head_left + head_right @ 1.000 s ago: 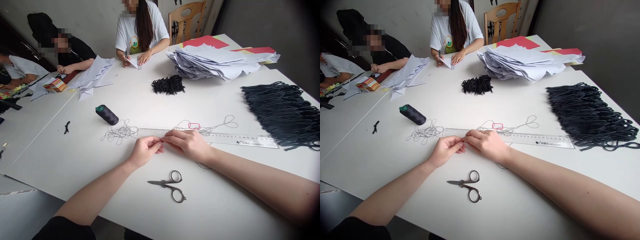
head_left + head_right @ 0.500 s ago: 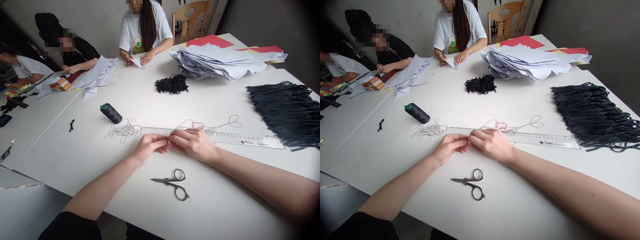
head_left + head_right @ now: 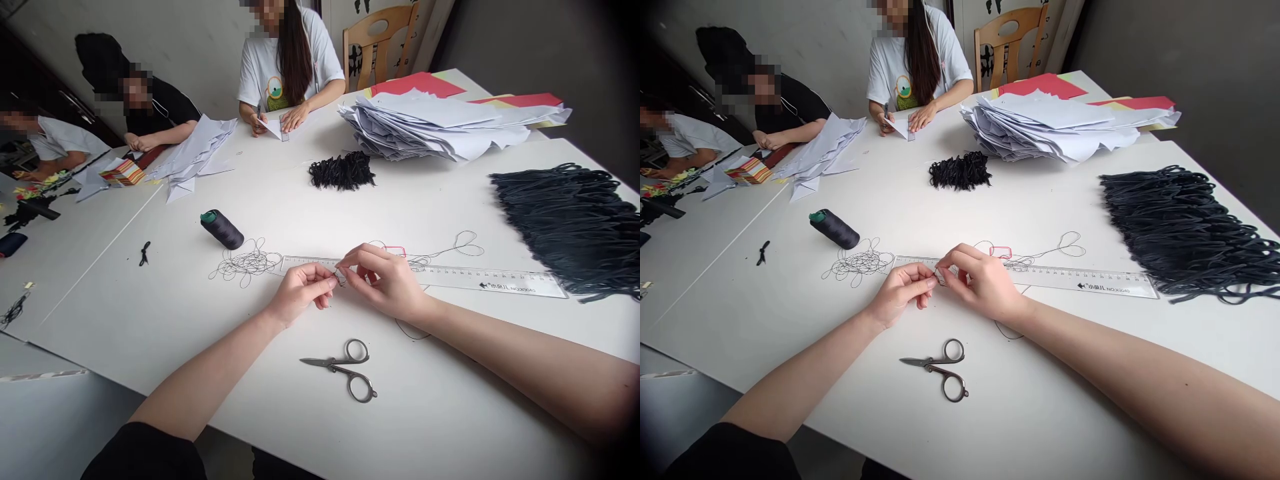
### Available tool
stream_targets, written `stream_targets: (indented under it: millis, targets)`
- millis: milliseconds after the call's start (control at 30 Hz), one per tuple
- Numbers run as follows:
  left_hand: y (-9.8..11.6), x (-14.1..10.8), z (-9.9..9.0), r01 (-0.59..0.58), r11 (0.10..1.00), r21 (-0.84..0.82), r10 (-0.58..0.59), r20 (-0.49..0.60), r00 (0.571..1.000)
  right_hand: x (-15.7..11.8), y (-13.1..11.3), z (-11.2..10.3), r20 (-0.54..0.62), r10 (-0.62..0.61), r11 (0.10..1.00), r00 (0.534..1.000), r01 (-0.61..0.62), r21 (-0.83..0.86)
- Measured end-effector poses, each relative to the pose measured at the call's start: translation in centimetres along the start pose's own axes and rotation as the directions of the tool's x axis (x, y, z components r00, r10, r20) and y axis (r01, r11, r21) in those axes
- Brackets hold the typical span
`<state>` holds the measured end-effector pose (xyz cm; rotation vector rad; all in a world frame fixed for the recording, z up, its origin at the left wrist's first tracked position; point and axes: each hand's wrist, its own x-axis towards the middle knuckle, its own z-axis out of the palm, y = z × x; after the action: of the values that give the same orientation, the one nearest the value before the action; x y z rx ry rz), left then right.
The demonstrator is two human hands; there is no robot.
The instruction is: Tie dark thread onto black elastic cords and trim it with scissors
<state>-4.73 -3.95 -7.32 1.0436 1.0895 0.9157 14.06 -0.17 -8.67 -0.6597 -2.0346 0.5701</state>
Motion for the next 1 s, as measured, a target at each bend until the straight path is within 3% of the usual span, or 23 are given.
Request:
stream_targets:
  millis: [400, 500, 633, 733, 800, 900, 1000]
  targets:
    - [0.5, -0.5, 0.0, 0.04, 0.991, 0.125, -0.047, 0.056, 0.997, 0.2, 0.1, -0.3, -0.075, 0.085, 0.996, 0.994, -0.082, 0.044]
    - [0.2, -0.5, -0.2, 0.029, 0.992, 0.119, -0.036, 0.056, 0.998, 0.2, 0.0, -0.4, -0.067, 0.206, 0.973, 0.976, -0.197, 0.124]
    - [-0.3, -0.3, -0.3, -0.052, 0.996, 0.074, 0.055, -0.033, 0.998, 0.3, -0.2, -0.5, 0.137, 0.418, 0.834, 0.898, -0.44, 0.333]
    - [-0.3, 0.0, -0.6, -0.138, 0.987, 0.083, 0.148, -0.122, 0.981, 0.5, -0.5, -0.6, 0.348, 0.427, 0.743, 0.835, -0.543, 0.392]
    - [0.0, 0.0, -0.9, -0.175, 0.978, 0.112, 0.192, -0.166, 0.967, 0.6, -0.6, -0.6, 0.415, 0.399, 0.768, 0.817, -0.546, 0.336]
    - [0.5, 0.0, -1.7, -0.201, 0.966, 0.163, 0.233, -0.211, 0.949, 0.5, -0.5, -0.6, 0.335, 0.337, 0.881, 0.88, -0.42, 0.218]
    - [1.0, -0.1, -2.4, -0.213, 0.957, 0.199, 0.26, -0.253, 0.932, 0.3, -0.3, -0.5, 0.199, 0.281, 0.934, 0.939, -0.315, 0.171]
